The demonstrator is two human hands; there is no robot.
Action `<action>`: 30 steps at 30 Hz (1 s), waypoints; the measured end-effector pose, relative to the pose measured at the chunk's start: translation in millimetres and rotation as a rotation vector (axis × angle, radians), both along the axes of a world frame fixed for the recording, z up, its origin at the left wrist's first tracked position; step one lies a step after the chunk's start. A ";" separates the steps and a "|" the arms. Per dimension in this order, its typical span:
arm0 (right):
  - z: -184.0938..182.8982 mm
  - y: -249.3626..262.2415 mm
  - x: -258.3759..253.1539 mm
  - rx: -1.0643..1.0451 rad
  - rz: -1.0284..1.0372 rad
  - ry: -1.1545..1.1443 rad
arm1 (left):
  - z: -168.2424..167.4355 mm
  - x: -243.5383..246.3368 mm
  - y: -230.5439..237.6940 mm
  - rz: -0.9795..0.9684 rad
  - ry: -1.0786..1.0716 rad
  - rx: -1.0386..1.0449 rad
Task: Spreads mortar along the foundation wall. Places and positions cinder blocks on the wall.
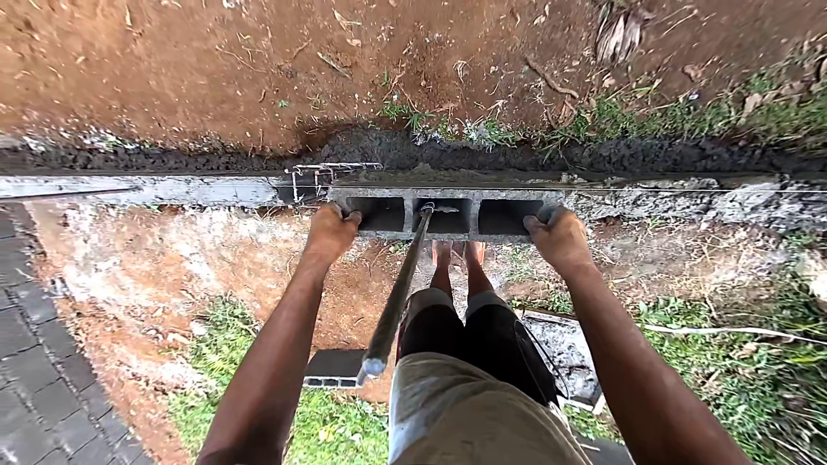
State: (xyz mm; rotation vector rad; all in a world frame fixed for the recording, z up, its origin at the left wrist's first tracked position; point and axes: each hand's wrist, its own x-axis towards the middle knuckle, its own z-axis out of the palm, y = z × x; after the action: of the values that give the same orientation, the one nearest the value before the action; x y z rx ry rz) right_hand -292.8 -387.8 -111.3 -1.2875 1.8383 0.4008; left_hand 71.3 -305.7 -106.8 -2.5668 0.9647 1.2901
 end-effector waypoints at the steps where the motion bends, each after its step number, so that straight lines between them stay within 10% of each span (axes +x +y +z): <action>1: 1.0 -0.5 0.3 0.004 -0.002 0.005 | 0.1 -0.3 -0.9 -0.006 -0.001 0.004; 30: -3.4 -0.2 -2.5 -0.040 -0.087 -0.083 | -13.0 13.6 26.0 -0.021 0.007 -0.245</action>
State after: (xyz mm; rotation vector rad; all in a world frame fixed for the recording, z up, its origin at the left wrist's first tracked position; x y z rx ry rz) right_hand -295.3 -388.0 -114.7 -1.2276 1.8332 0.2606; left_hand 84.9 -279.7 -119.8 -2.7212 1.2174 1.2462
